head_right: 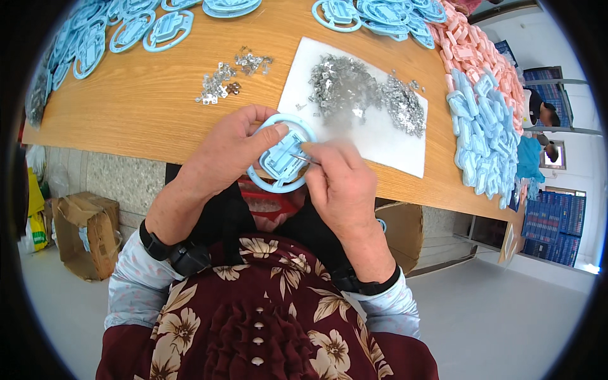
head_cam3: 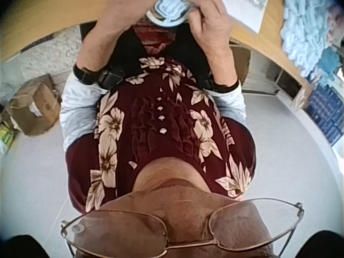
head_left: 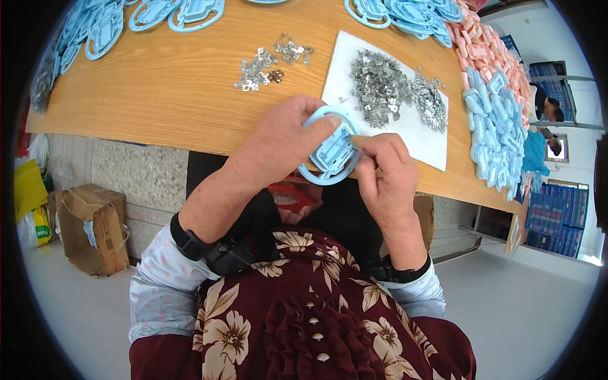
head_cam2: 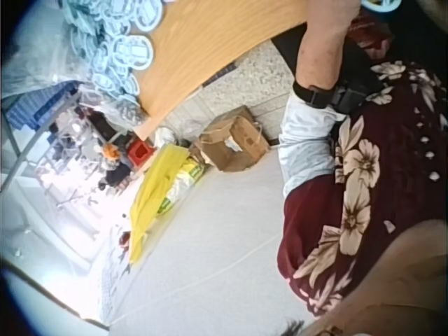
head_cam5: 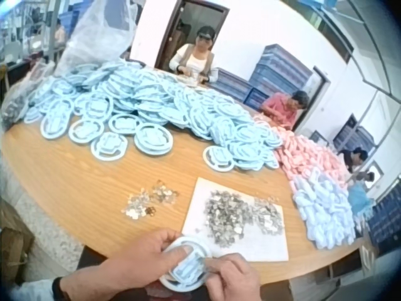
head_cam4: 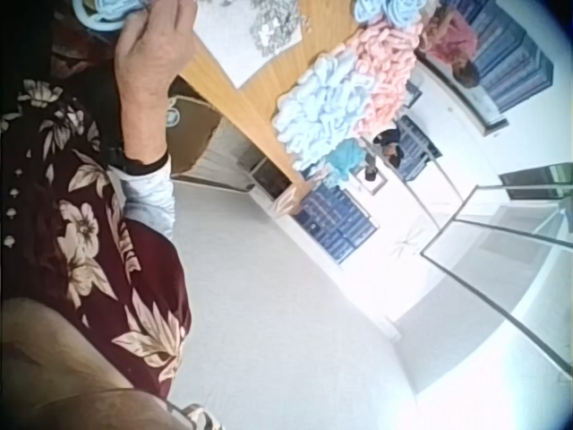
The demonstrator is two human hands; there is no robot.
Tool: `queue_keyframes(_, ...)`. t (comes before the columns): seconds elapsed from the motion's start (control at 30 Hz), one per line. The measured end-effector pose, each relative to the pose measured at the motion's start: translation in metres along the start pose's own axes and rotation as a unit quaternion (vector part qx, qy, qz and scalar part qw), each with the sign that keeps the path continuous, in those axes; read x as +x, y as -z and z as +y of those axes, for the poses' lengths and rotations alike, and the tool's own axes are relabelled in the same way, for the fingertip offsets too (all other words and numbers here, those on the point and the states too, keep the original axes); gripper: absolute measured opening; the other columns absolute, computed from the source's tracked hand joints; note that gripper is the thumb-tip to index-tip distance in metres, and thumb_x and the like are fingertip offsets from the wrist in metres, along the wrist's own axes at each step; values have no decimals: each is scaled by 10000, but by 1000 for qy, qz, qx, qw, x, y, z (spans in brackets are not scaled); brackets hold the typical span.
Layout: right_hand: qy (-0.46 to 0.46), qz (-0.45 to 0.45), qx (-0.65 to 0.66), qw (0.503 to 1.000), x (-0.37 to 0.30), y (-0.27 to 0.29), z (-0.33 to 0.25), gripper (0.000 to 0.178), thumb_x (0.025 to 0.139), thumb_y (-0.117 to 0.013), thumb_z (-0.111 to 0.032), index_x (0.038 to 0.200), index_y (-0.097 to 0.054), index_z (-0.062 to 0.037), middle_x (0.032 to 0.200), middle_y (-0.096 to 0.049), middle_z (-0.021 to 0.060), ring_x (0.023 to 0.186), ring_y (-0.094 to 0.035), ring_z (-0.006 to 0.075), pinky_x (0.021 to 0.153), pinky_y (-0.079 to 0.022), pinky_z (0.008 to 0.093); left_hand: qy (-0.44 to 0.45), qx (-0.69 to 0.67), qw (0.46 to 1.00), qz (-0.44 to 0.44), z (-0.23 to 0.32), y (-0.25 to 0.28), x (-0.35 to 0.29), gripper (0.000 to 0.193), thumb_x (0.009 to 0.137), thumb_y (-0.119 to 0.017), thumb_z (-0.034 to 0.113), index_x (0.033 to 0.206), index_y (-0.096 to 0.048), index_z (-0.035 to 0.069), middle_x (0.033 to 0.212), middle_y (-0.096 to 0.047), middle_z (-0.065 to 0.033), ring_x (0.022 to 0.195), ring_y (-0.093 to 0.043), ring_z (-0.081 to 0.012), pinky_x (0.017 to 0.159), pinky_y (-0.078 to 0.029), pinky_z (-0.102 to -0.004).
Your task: Assembling small metal components onto blue plastic ring-shaped parts.
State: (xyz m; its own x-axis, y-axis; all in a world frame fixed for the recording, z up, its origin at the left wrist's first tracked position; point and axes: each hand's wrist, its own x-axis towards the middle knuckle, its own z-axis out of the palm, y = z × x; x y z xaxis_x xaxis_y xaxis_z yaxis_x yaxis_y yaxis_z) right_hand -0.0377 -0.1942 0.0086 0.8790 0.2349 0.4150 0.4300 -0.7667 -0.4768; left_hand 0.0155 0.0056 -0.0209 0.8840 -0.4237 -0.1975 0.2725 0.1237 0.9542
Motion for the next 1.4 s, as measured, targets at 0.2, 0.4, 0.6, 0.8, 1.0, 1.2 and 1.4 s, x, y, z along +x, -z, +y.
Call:
queue_keyframes(0.2,-79,32,45,995,4,2,-4,108,847,-692,-12,951,-674,-37,855,-638,116,709,-652,259,635,-517,341,8,-14,1000,2,5,-1,-1,446,1007,-642,274,1269,-541,-71,963,-692,-97,759,-680,-103,629,-578,-236)
queue_keyframes(0.4,-107,-11,59,992,13,-1,-12,98,844,-711,-37,928,-661,-35,771,-632,110,653,-647,241,598,-507,341,7,0,1000,-6,3,0,-2,448,1006,-643,279,1268,-542,-71,966,-692,-103,757,-682,-109,623,-578,-237)
queue_keyframes(0.6,-87,-24,47,995,17,1,-13,104,816,-710,-26,888,-639,-50,753,-621,103,643,-638,255,592,-505,348,5,-16,1000,-2,2,1,-2,444,1008,-636,273,1270,-533,-70,953,-691,-109,735,-681,-115,595,-580,-243)
queue_keyframes(0.8,-5,0,-9,1000,6,-9,2,156,797,-714,-12,925,-635,-54,788,-612,103,669,-632,277,592,-498,360,13,13,1000,-9,4,3,-1,448,1005,-636,268,1274,-527,-74,960,-690,-110,747,-685,-117,584,-581,-247)
queue_keyframes(1.0,-46,1,25,999,1,-2,3,195,816,-746,-39,971,-628,-44,795,-594,112,668,-617,270,610,-496,365,8,3,1000,1,0,2,-1,436,1005,-631,269,1269,-538,-66,974,-687,-108,752,-680,-110,595,-580,-240)
queue_keyframes(1.2,-245,27,277,929,0,-2,1,245,978,-680,-212,1070,-610,4,787,-606,27,648,-558,125,562,-463,292,45,-64,997,-28,15,3,-5,425,1004,-629,250,1282,-546,-61,1035,-682,-90,818,-676,-110,655,-575,-243)
queue_keyframes(1.4,-366,-114,560,735,4,13,0,214,1020,-630,-226,1131,-609,-45,777,-621,-11,526,-461,15,440,-302,159,-84,45,995,-2,20,0,-19,426,973,-631,201,1330,-548,-16,1128,-663,-107,1009,-648,-162,862,-551,-320)
